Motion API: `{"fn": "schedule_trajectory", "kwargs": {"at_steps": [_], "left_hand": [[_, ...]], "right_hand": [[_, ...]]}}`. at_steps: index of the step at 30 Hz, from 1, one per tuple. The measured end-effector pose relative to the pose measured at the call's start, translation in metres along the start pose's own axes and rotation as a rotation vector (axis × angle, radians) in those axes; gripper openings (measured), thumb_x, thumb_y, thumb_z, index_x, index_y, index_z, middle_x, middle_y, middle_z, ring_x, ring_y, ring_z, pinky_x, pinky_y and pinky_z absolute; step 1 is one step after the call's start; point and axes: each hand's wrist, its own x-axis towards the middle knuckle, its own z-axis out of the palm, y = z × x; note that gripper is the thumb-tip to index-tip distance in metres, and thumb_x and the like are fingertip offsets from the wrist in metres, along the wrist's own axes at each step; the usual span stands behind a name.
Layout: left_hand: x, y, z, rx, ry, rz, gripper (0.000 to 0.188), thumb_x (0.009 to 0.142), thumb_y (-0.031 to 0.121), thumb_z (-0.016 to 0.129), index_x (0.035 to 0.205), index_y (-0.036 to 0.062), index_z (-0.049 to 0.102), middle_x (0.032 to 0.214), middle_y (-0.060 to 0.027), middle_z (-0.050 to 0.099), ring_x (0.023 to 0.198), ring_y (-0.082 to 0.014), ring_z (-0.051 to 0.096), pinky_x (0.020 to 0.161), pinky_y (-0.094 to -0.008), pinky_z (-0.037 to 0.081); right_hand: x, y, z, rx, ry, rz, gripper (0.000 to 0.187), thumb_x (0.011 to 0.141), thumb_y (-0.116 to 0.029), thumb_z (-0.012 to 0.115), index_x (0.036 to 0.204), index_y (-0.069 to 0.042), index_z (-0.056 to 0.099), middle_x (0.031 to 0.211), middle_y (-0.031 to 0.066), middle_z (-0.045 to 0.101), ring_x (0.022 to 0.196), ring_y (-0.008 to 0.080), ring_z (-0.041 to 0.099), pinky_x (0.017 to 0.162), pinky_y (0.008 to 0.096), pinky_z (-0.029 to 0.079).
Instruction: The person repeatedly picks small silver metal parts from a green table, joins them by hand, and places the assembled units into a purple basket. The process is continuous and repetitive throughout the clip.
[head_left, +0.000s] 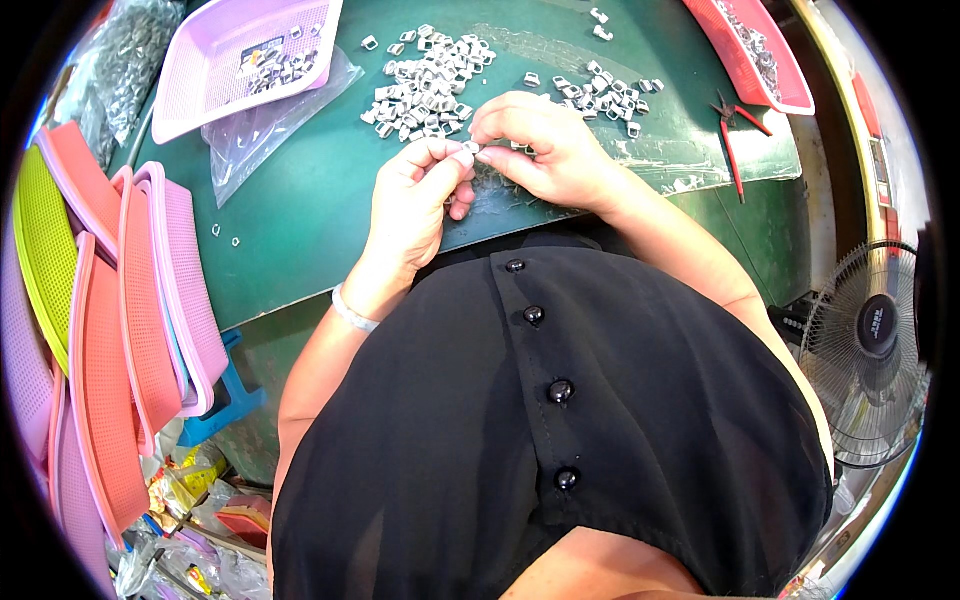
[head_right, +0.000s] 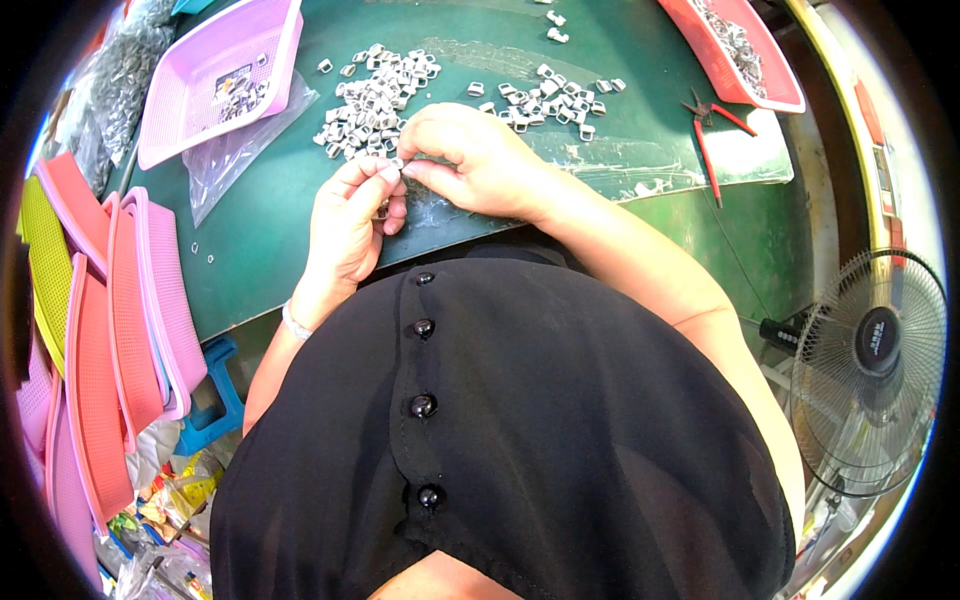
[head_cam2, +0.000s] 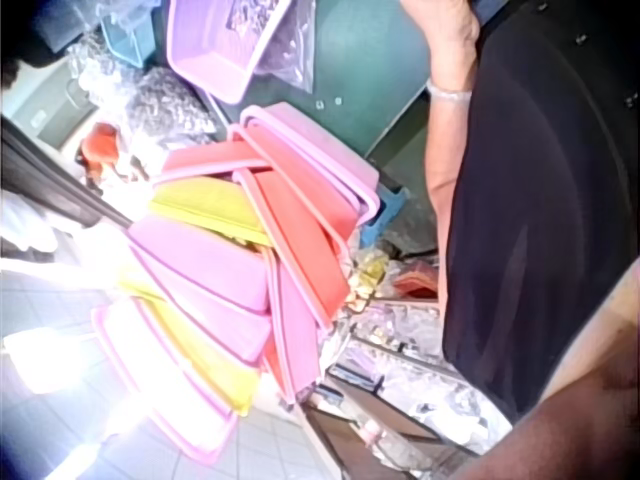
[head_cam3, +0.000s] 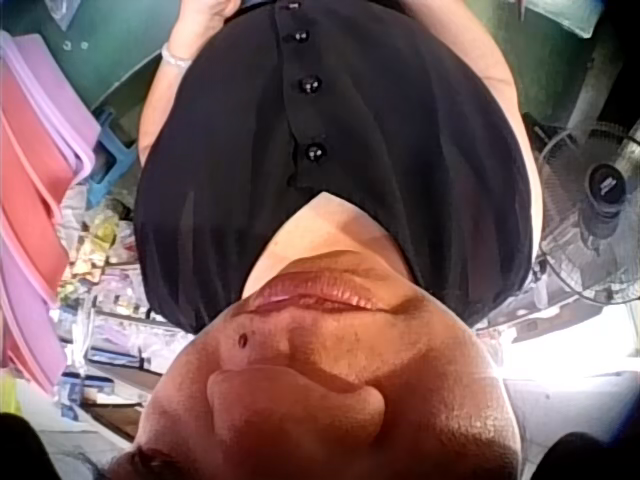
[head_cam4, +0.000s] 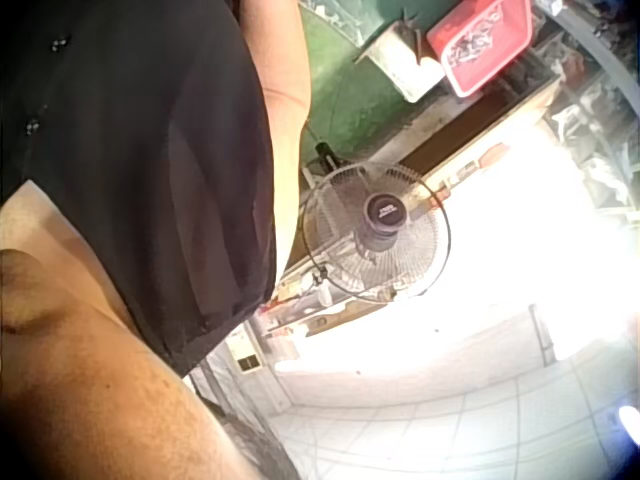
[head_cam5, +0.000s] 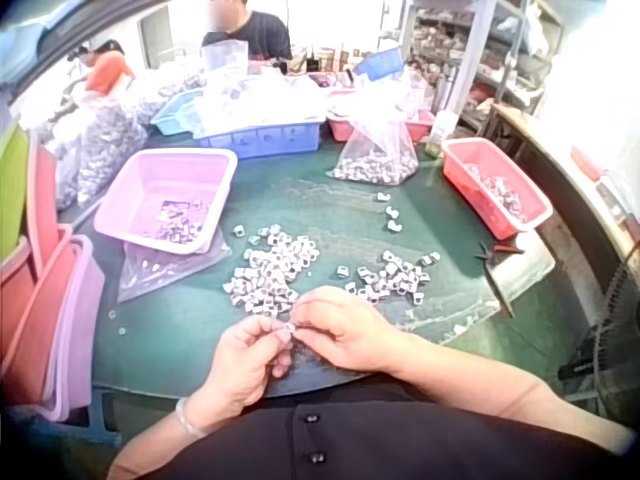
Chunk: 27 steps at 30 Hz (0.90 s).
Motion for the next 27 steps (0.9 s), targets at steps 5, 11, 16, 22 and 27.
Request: {"fn": "schedule_trajectory", "kwargs": {"at_steps": [5, 11, 16, 22, 27], "left_hand": [[0.0007, -0.0006, -0.0021, 0.011, -0.025, 0.005, 0.006, 0.085, 0.008, 0.059, 0.089, 0.0033, 0.058, 0.072, -0.0025, 0.058, 0.055, -0.0092, 0.051, 0.046, -0.0209, 0.037], [0.0002, 0.0008, -0.0017, 0.003, -0.024, -0.011, 0.008, 0.085, 0.009, 0.059, 0.09, 0.0026, 0.058, 0.072, -0.0033, 0.058, 0.054, -0.0098, 0.051, 0.046, -0.0214, 0.037], [0.0003, 0.0029, -0.0025, -0.055, -0.037, -0.032, 0.009, 0.086, 0.01, 0.058, 0.089, 0.0008, 0.058, 0.072, -0.003, 0.057, 0.056, -0.0091, 0.051, 0.047, -0.0214, 0.038], [0.0015, 0.0037, -0.0033, -0.052, -0.034, -0.048, 0.009, 0.087, 0.01, 0.057, 0.089, 0.002, 0.058, 0.072, -0.0025, 0.057, 0.056, -0.0091, 0.051, 0.047, -0.0219, 0.039], [0.0015, 0.005, -0.0075, -0.114, -0.039, -0.079, 0.009, 0.086, 0.009, 0.056, 0.092, 0.0029, 0.058, 0.073, -0.0027, 0.057, 0.057, -0.0091, 0.051, 0.049, -0.0222, 0.04]], "right_hand": [[0.0005, -0.0002, 0.0002, 0.016, 0.007, 0.006, 0.013, 0.074, -0.002, 0.064, 0.085, -0.002, 0.058, 0.087, 0.0095, 0.061, 0.084, 0.0249, 0.061, 0.072, 0.0313, 0.049], [0.0006, 0.0006, 0.0008, 0.02, 0.016, 0.001, 0.013, 0.074, -0.002, 0.064, 0.085, -0.002, 0.058, 0.087, 0.0097, 0.061, 0.083, 0.025, 0.061, 0.072, 0.0315, 0.049], [0.0013, 0.0002, 0.0007, 0.007, 0.001, -0.014, 0.014, 0.073, -0.002, 0.065, 0.086, -0.002, 0.059, 0.089, 0.0091, 0.061, 0.085, 0.0245, 0.06, 0.072, 0.0311, 0.049], [0.0004, -0.0022, 0.005, 0.019, 0.008, 0.043, 0.022, 0.073, -0.002, 0.065, 0.094, -0.002, 0.058, 0.092, 0.0087, 0.06, 0.085, 0.0228, 0.06, 0.073, 0.0301, 0.049], [-0.0001, -0.0032, 0.0042, 0.031, 0.045, 0.13, 0.027, 0.074, -0.002, 0.065, 0.1, -0.003, 0.056, 0.091, 0.0089, 0.06, 0.084, 0.0222, 0.06, 0.073, 0.0302, 0.048]]}}
